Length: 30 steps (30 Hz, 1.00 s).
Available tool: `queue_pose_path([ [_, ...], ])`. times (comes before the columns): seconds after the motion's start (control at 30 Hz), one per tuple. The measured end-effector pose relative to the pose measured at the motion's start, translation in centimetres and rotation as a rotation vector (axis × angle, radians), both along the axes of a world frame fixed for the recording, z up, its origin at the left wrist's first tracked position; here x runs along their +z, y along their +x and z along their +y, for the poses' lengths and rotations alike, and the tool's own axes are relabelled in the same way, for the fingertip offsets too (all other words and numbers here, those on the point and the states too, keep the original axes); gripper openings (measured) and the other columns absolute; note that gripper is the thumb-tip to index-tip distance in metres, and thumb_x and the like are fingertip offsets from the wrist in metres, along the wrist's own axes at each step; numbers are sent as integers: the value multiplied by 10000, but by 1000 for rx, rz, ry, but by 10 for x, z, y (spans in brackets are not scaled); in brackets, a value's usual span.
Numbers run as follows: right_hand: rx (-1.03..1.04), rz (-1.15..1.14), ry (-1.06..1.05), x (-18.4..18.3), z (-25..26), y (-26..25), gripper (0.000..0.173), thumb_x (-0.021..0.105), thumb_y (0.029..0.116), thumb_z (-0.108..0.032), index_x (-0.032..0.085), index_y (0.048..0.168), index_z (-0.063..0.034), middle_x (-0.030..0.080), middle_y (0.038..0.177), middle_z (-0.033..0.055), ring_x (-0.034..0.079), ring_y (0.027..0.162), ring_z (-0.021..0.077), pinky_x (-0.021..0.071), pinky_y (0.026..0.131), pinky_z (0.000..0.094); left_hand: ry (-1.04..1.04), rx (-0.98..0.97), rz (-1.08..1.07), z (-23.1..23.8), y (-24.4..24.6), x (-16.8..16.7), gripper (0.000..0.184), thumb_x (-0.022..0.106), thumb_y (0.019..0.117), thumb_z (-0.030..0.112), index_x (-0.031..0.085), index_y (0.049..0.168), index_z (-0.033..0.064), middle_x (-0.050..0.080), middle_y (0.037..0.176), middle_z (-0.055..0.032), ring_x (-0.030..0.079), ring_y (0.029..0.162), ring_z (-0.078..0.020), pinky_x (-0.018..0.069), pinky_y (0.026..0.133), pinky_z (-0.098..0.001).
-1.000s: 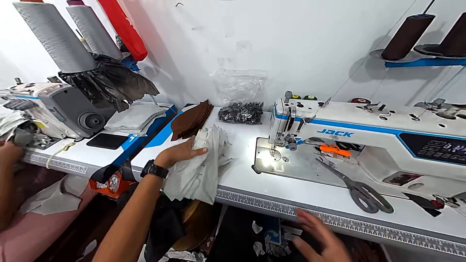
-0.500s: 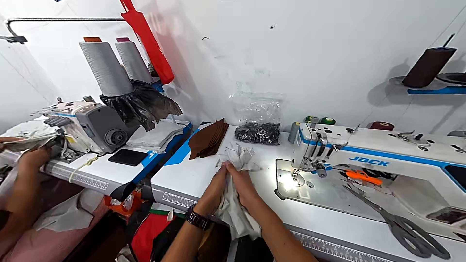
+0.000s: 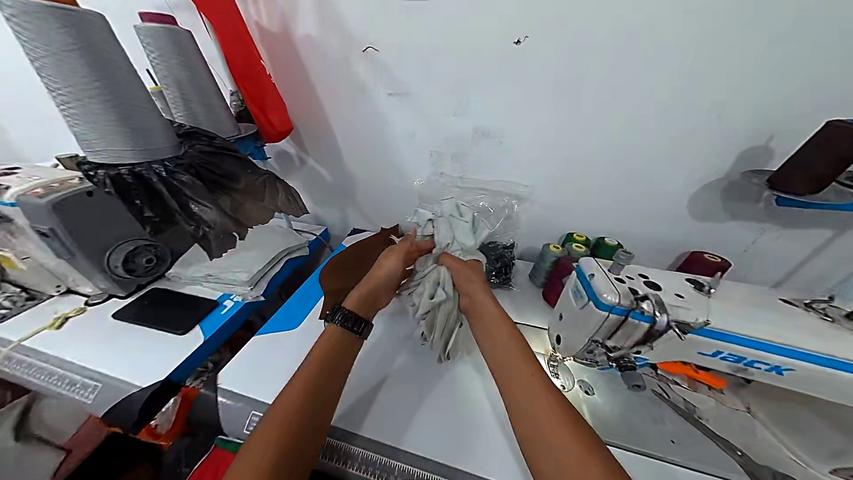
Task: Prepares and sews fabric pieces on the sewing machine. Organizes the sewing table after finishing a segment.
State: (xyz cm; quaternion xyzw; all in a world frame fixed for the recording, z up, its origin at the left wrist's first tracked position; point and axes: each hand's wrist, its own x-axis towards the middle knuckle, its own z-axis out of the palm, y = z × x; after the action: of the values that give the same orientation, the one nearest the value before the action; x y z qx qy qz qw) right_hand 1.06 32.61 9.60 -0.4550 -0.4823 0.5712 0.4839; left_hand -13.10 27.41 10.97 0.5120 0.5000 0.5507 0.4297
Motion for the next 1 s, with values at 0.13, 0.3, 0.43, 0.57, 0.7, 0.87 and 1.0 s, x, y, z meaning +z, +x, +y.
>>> queue_pose_path([
  [0.13, -193, -128, 251, 19, 40, 9, 481, 851, 770, -165, 634, 1149, 37, 691, 1009, 187, 680, 924, 279, 573, 807, 508, 262, 442, 498, 9, -44, -65, 510, 331, 1117, 366, 686, 1283, 39, 679, 1321, -125, 609, 1280, -263, 455, 1112, -526],
  [0.3, -329, -660, 947, 73, 91, -17, 613, 847, 792, -314, 636, 1235, 53, 651, 1220, 279, 652, 1124, 436, 522, 903, 643, -118, 425, 1123, 13, -75, -90, 723, 575, 956, 650, 517, 1521, 202, 408, 1594, -198, 344, 1467, -474, 260, 1115, -766],
  [0.43, -169, -871, 1018, 71, 124, -82, 598, 818, 818, -278, 610, 1278, 42, 603, 1282, 278, 677, 1028, 442, 560, 785, 618, -532, 326, 1211, 20, -72, -89, 867, 521, 935, 729, 289, 1636, 274, 212, 1686, -189, 162, 1536, -484, 164, 1108, -808],
  [0.57, -23, -1137, 1157, 35, 167, -126, 537, 720, 844, -71, 576, 1360, -49, 583, 1273, 293, 653, 992, 496, 541, 731, 639, -704, 420, 1201, 13, -59, -78, 848, 490, 984, 669, 236, 1650, 209, 176, 1676, -252, 188, 1505, -543, 234, 1061, -821],
  [0.7, 90, -1232, 1325, -24, 196, -133, 543, 647, 894, 49, 591, 1406, -124, 568, 1337, 317, 601, 1127, 544, 516, 852, 675, -825, 555, 1213, 14, -39, -78, 952, 503, 971, 682, 188, 1645, 87, 198, 1617, -369, 276, 1425, -630, 322, 1002, -809],
  [0.87, 494, -1365, 958, -58, 205, -143, 966, 860, 746, -274, 393, 1590, -228, 392, 1548, 279, 405, 1384, 512, 367, 1072, 693, -721, 584, 1266, 10, -36, -71, 1021, 241, 933, 838, 273, 1624, 87, 453, 1452, -390, 470, 1306, -584, 396, 984, -726],
  [1.0, 745, -1474, 788, -8, 197, -140, 1068, 903, 747, -298, 308, 1632, -245, 324, 1604, 270, 344, 1426, 536, 357, 1071, 727, -532, 556, 1199, 0, -47, -68, 896, 180, 991, 761, 509, 1510, 110, 628, 1346, -239, 553, 1287, -460, 387, 1028, -702],
])
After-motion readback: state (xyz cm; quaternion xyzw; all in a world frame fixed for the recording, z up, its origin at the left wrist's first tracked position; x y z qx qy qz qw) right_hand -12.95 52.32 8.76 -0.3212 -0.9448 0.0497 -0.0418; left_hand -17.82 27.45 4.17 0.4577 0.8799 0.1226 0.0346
